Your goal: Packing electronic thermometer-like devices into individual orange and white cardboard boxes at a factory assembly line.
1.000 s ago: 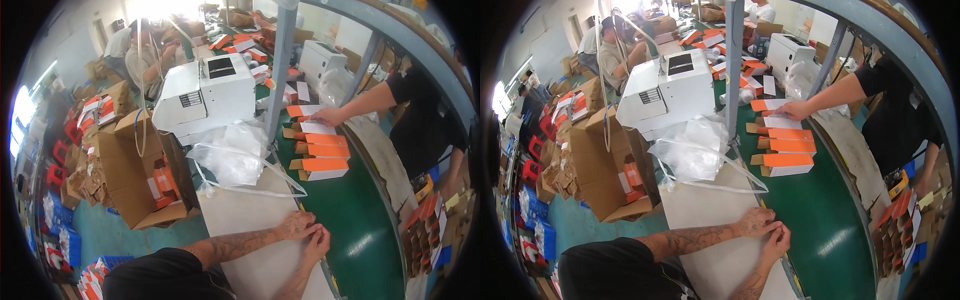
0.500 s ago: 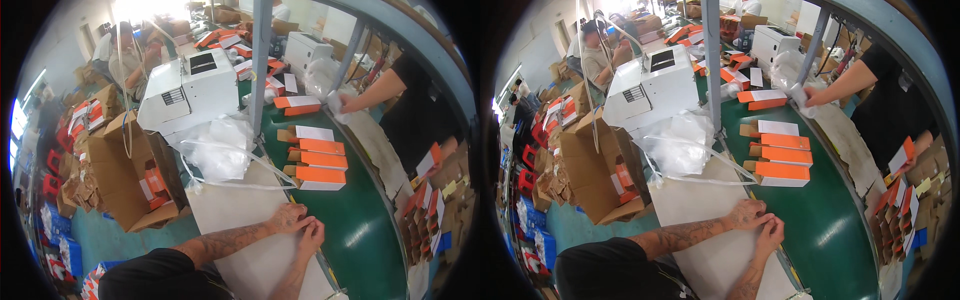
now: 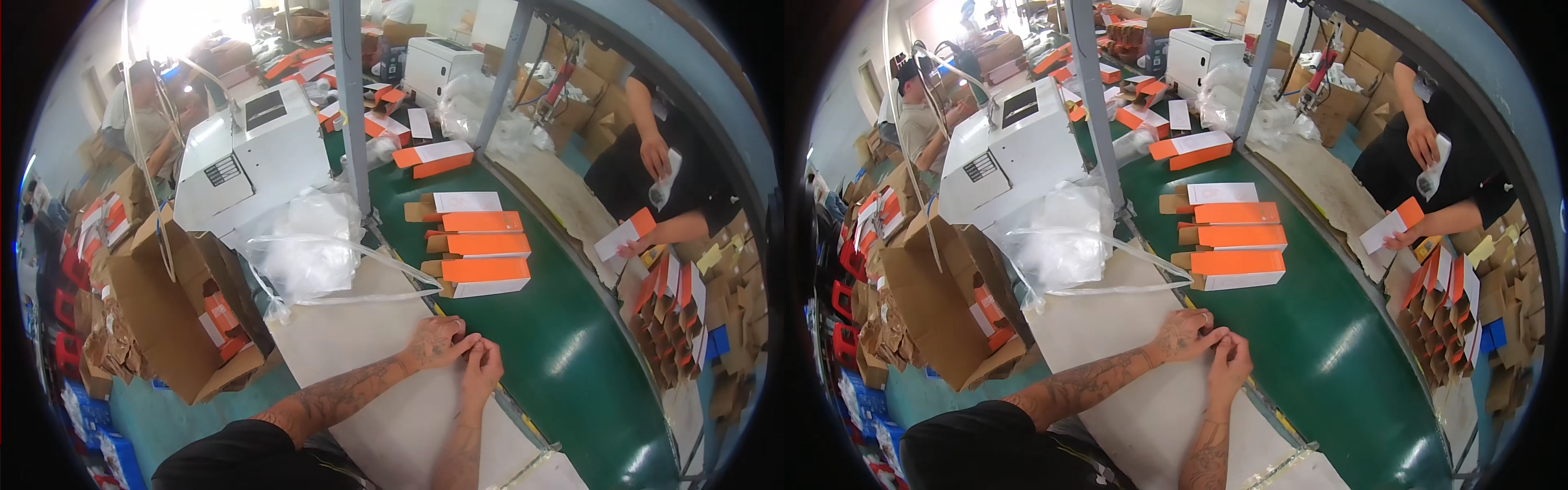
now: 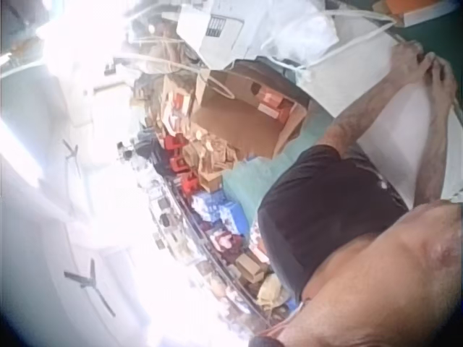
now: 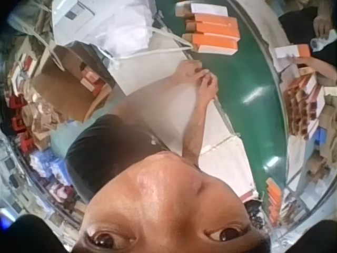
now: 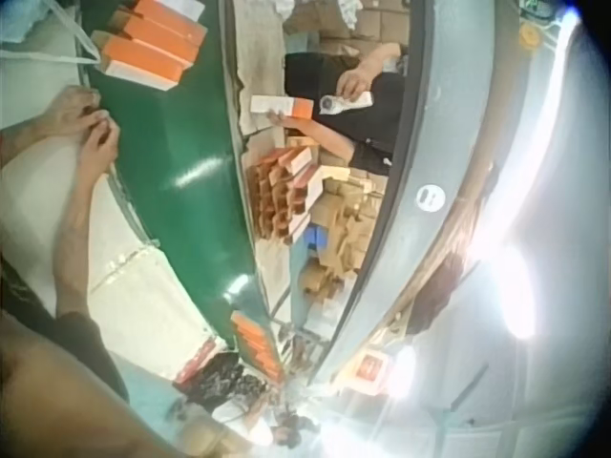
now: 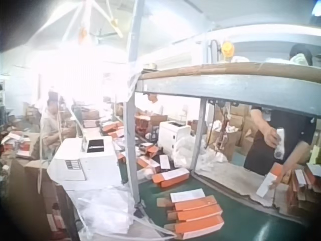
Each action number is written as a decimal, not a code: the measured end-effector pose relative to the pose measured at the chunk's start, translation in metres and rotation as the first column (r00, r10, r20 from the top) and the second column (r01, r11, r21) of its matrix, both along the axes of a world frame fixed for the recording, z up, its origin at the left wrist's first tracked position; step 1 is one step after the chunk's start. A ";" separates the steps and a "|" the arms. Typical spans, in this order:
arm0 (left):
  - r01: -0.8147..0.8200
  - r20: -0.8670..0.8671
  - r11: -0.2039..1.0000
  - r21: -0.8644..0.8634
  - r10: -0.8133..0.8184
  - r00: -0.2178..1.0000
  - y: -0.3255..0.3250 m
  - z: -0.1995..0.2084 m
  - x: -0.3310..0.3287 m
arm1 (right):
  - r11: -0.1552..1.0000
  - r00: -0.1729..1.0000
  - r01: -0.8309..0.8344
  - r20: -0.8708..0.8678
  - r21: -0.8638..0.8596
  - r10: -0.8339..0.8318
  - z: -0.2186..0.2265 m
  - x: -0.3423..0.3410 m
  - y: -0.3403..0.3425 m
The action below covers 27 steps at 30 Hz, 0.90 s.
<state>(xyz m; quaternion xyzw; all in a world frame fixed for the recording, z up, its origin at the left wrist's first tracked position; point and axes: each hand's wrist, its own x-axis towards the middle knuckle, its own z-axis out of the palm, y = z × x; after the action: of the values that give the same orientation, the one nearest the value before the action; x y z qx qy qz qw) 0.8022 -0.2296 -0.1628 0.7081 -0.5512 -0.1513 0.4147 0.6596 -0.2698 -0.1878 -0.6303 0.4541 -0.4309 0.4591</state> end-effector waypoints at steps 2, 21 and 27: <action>-0.003 0.000 1.000 -0.010 0.003 1.000 -0.001 -0.001 -0.001 | 0.999 0.999 -0.033 -0.022 0.003 0.033 0.005 0.000 0.000; -0.028 -0.331 0.970 -0.242 -0.056 0.942 -0.043 -0.006 -0.020 | 0.994 0.997 0.063 0.059 -0.085 -0.058 0.002 0.009 -0.003; 0.013 -0.335 0.986 -0.167 -0.069 0.940 -0.043 -0.001 -0.022 | 0.999 0.999 0.038 0.014 0.030 -0.038 0.013 0.009 -0.002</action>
<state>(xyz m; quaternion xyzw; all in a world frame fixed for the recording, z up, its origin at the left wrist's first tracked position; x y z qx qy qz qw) 0.7801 -0.2727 -0.1635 0.6237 -0.4964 -0.2343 0.5565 0.6685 -0.2722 -0.1753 -0.6115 0.4691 -0.4371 0.4636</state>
